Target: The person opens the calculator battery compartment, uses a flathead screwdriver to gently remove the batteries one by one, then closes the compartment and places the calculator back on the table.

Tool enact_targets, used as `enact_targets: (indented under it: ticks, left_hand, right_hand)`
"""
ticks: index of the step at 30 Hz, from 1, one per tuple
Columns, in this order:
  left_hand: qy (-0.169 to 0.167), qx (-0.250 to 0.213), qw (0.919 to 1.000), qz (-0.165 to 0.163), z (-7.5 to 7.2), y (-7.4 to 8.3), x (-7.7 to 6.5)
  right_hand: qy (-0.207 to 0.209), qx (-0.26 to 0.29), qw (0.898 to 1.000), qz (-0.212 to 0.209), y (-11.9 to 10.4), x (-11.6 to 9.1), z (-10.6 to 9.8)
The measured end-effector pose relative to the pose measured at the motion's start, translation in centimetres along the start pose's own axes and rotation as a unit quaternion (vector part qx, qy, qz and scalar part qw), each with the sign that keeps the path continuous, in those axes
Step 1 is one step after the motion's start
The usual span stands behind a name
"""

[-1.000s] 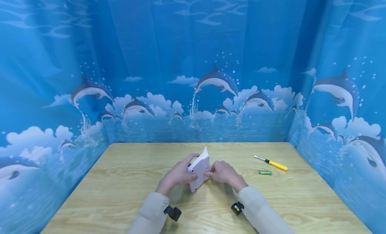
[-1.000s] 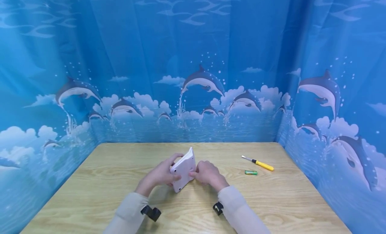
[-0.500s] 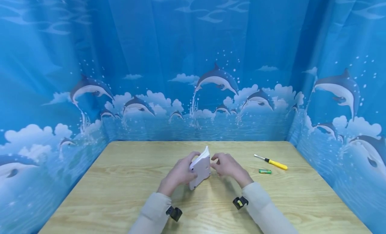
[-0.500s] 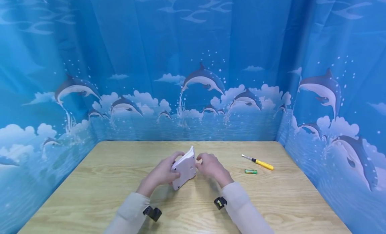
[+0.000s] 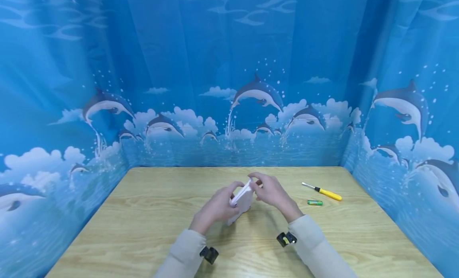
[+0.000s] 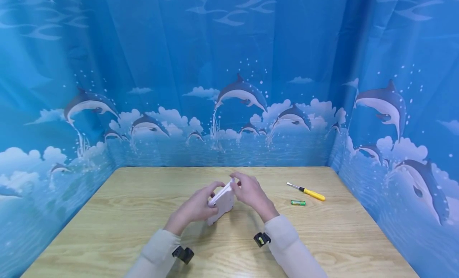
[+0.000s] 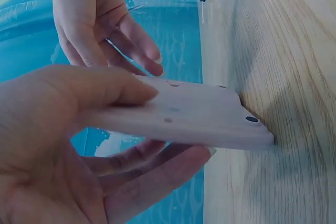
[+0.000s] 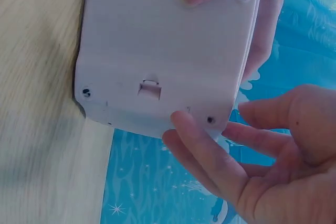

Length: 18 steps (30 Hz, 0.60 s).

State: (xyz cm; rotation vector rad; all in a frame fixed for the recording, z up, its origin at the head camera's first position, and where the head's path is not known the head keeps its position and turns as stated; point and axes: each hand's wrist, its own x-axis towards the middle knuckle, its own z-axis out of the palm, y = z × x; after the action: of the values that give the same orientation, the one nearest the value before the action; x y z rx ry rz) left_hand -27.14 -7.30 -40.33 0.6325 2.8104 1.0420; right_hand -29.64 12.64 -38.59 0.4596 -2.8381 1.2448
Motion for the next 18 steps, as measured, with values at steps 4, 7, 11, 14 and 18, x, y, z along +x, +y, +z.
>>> enact_targets:
  ticks: [4, 7, 11, 14, 18]
  left_hand:
    - [-0.014, 0.006, 0.9997, 0.020, 0.15, 0.17, -0.04]
    - [-0.026, -0.007, 0.9995, 0.017, 0.26, 0.33, -0.16]
    - [-0.042, -0.026, 0.9988, 0.009, 0.26, 0.51, -0.38]
    - [-0.047, -0.025, 0.9985, 0.012, 0.23, 0.57, -0.44]
    - [-0.057, -0.021, 0.9980, 0.016, 0.21, 0.67, -0.45]
  right_hand:
    - [0.007, 0.008, 1.000, -0.009, -0.03, 0.02, 0.05]
    - [0.012, 0.005, 1.000, -0.009, -0.06, 0.02, 0.01]
    - [0.016, -0.003, 1.000, 0.008, -0.28, -0.06, -0.15]
    - [0.021, -0.012, 1.000, 0.019, -0.40, -0.06, -0.30]
    - [0.024, -0.018, 0.999, 0.034, -0.43, -0.04, -0.54]
